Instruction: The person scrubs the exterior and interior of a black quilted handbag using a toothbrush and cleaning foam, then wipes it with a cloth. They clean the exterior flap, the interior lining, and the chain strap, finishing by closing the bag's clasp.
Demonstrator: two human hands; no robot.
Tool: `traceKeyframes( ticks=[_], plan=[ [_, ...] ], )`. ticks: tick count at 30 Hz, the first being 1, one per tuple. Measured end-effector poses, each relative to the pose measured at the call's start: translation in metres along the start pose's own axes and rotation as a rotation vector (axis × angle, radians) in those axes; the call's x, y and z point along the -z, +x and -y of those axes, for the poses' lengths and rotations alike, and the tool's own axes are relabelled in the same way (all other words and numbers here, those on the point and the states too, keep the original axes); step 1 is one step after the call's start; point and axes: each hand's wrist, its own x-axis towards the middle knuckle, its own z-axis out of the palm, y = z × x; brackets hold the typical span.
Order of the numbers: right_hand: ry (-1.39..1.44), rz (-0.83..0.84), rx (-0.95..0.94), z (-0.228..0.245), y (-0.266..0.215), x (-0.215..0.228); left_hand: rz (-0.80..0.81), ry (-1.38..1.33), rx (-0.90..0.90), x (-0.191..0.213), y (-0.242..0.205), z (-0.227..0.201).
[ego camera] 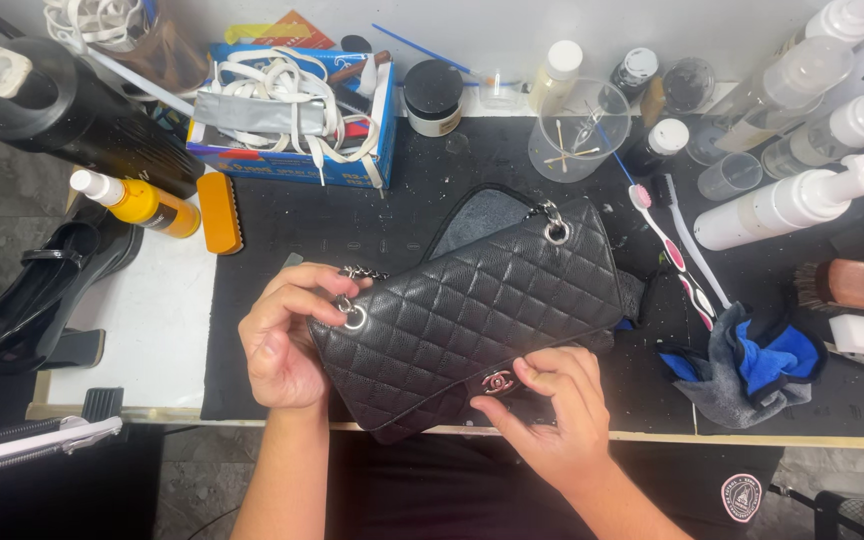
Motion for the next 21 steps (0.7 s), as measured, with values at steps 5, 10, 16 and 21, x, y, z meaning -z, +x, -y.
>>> traceKeyframes(
  ticks=[5, 10, 16, 21],
  plan=[
    [-0.123, -0.030, -0.049, 0.003, -0.011, -0.006, 0.052, 0.072, -0.001, -0.006, 0.000, -0.010],
    [-0.146, 0.024, -0.034, 0.005, -0.016, -0.002, 0.099, 0.122, -0.022, -0.011, -0.002, -0.022],
    [-0.147, 0.093, -0.066, 0.018, -0.011, 0.008, 0.062, 0.185, -0.117, -0.025, -0.011, -0.029],
    [-0.188, 0.342, -0.284, 0.035, -0.008, 0.018, 0.084, 0.331, -0.186, -0.033, -0.024, -0.039]
  ],
)
